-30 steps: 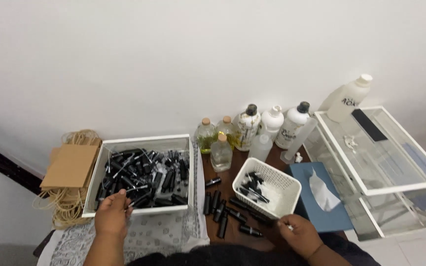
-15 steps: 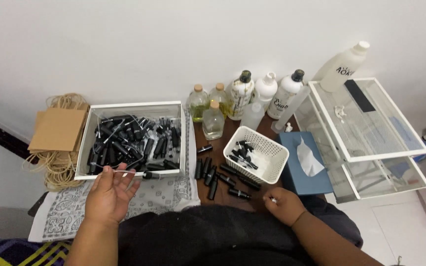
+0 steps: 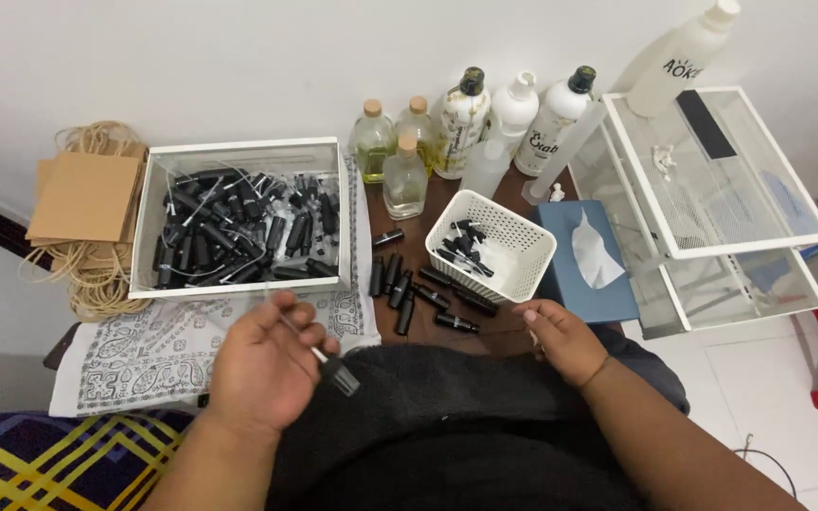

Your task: Cleaning individual black perfume sprayers by wiping them with a white cloth and placing them into a basket.

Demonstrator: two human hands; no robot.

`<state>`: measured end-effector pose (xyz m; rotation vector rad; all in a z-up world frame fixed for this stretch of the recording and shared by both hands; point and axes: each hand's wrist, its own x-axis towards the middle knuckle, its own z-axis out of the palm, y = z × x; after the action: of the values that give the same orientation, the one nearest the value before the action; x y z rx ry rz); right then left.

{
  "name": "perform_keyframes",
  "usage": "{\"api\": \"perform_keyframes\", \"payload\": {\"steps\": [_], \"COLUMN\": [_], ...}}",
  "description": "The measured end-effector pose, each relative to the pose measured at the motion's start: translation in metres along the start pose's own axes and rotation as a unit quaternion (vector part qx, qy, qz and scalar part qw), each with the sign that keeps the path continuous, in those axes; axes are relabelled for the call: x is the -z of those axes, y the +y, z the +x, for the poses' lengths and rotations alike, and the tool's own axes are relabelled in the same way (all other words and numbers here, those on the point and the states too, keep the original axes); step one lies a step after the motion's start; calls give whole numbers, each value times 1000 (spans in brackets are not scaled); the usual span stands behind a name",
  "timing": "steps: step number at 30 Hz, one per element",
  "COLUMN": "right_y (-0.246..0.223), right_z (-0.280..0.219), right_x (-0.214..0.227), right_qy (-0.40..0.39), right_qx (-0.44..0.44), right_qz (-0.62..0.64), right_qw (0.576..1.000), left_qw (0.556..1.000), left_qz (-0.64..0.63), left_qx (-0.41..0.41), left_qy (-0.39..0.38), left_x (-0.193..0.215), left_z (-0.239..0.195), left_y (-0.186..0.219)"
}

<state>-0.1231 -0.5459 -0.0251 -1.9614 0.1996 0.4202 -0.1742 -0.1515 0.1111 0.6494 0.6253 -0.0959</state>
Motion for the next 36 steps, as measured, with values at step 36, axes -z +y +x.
{"api": "perform_keyframes", "payload": {"steps": [36], "right_y": [-78], "right_z": [-122], "right_x": [-63], "right_qy": [-119], "right_qx": [43], "right_qz": [296], "right_qw": [947], "left_qw": [957], "left_qz": [219], "left_qx": [179], "left_qy": [-65], "left_x": [-26], "left_z": [-50], "left_y": [-128]}}
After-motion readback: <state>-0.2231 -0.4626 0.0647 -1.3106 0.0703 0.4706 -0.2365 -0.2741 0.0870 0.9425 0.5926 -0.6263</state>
